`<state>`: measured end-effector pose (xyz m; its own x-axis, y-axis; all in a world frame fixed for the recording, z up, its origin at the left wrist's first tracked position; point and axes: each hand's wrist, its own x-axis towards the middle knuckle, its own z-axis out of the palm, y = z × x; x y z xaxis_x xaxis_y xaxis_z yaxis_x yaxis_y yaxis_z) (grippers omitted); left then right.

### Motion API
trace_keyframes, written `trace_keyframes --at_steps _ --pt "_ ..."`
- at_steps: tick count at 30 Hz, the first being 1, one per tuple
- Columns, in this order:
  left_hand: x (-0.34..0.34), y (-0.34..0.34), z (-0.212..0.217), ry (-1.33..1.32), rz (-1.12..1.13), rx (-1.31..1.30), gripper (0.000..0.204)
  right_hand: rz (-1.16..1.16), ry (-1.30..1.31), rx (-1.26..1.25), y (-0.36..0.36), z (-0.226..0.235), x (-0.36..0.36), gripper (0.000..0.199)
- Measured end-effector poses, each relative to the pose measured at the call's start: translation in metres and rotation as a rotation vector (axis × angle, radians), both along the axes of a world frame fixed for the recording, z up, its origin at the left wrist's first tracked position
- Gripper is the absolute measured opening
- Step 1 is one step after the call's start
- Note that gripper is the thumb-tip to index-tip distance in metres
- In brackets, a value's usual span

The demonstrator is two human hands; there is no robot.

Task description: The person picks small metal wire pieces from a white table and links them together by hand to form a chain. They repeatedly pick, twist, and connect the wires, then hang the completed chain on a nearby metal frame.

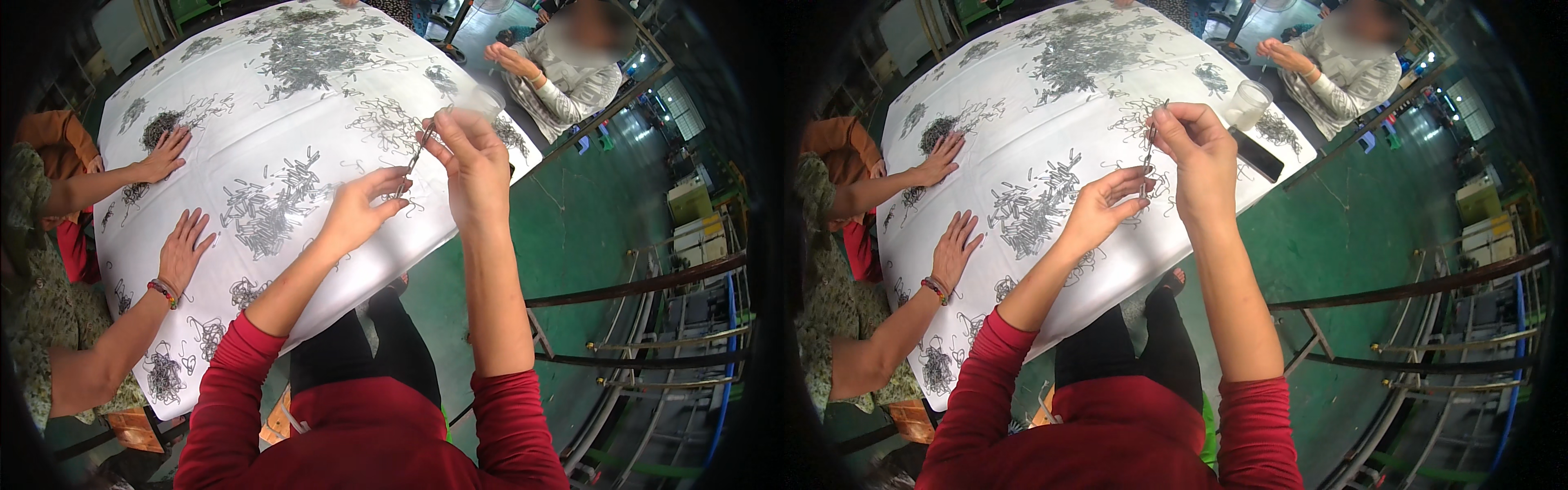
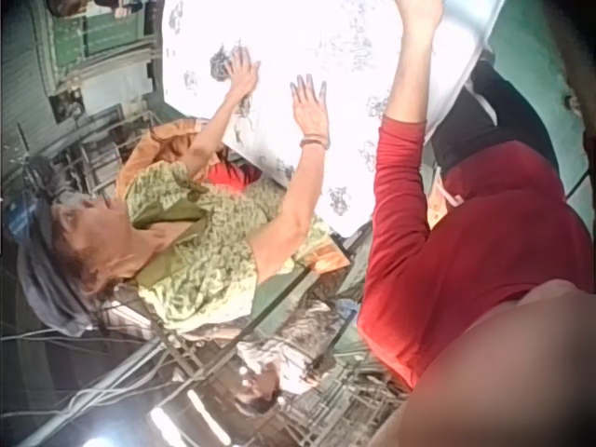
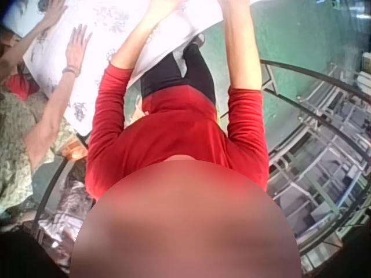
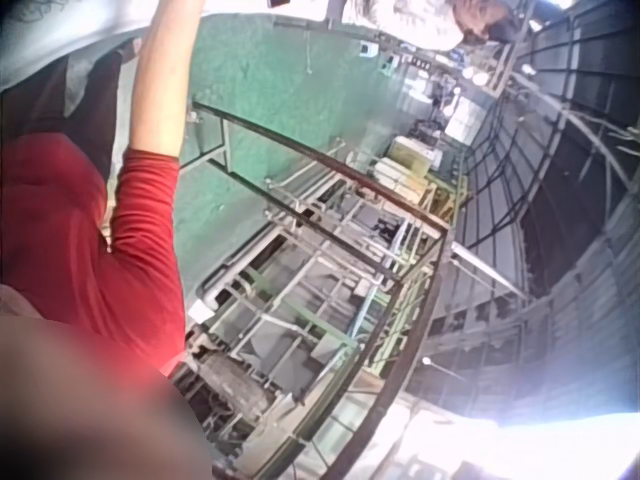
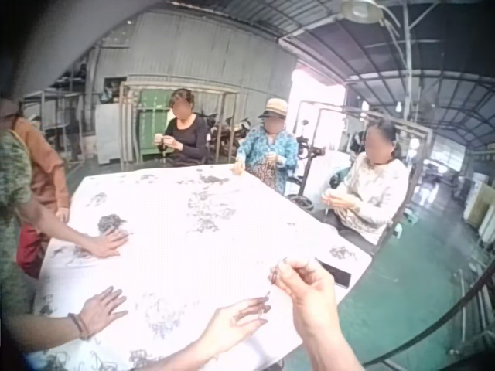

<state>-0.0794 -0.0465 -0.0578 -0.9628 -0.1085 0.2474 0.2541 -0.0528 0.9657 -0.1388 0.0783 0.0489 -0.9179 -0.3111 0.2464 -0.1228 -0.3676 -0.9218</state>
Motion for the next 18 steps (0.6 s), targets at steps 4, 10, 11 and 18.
trace_keyframes --at_steps 4,10,11,18 --pt "-0.001 0.001 -0.003 0.016 0.009 -0.032 0.044 -0.009 0.021 -0.001 0.006 0.002 0.000 0.015" --pt "-0.001 0.008 0.001 0.013 0.031 -0.098 0.037 -0.020 0.008 -0.021 0.014 0.005 0.002 0.013" --pt "-0.001 0.009 0.003 -0.007 0.038 -0.106 0.036 -0.019 0.014 -0.025 0.015 0.006 0.002 0.013" --pt "0.004 0.020 0.000 0.059 0.055 -0.180 0.033 -0.020 0.030 -0.076 0.037 0.006 0.011 0.010"
